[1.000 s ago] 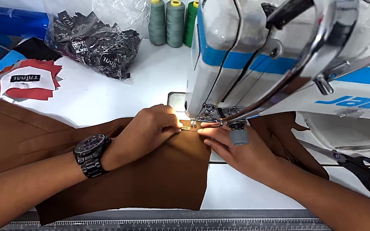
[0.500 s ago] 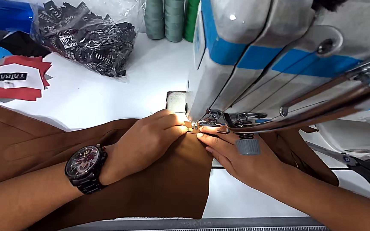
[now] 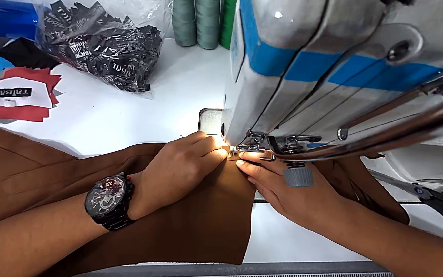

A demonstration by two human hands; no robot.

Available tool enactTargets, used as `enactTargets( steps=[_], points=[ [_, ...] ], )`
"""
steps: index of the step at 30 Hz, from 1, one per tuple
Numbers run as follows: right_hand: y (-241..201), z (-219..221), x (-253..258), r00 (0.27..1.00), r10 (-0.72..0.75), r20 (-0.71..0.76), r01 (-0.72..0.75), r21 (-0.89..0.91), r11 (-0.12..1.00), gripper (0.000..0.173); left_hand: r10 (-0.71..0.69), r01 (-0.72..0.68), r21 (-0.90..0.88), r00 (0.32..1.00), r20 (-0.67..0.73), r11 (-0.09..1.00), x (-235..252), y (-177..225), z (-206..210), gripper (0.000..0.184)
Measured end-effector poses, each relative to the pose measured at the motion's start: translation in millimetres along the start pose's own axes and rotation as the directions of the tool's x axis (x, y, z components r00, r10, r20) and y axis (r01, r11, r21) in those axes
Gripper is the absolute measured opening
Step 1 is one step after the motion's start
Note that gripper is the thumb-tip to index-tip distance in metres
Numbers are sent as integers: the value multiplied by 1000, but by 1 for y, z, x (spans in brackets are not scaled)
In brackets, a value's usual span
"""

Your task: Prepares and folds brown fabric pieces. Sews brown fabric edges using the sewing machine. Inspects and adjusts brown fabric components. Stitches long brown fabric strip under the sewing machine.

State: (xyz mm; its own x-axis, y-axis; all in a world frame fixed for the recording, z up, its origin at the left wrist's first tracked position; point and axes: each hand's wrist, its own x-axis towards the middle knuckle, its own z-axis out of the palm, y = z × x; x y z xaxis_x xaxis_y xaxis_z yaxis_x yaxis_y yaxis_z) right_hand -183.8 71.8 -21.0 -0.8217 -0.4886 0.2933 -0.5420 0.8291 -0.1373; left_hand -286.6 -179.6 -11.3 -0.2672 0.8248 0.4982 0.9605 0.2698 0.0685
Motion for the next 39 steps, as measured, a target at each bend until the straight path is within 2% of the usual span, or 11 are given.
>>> enactTargets(
  steps=[12,22,29,39],
  points=[
    [1,1,0,1000,-15,-16,15,-22,1000,36,-30,30,51,1000,3,998,4,4,1,23],
    [1,2,-1,1000,-9,-20,8,-36,999,35,-36,46,120,996,-84,992,7,10,2,18],
    [1,1,-1,1000,-3,3,3,-23,1000,35,-28,35,134,998,-57,990,16,19,-21,20],
    [2,2,1,1000,5,-21,-5,-27,1000,35,-61,64,65,997,-47,996,9,6,2,19]
  ],
)
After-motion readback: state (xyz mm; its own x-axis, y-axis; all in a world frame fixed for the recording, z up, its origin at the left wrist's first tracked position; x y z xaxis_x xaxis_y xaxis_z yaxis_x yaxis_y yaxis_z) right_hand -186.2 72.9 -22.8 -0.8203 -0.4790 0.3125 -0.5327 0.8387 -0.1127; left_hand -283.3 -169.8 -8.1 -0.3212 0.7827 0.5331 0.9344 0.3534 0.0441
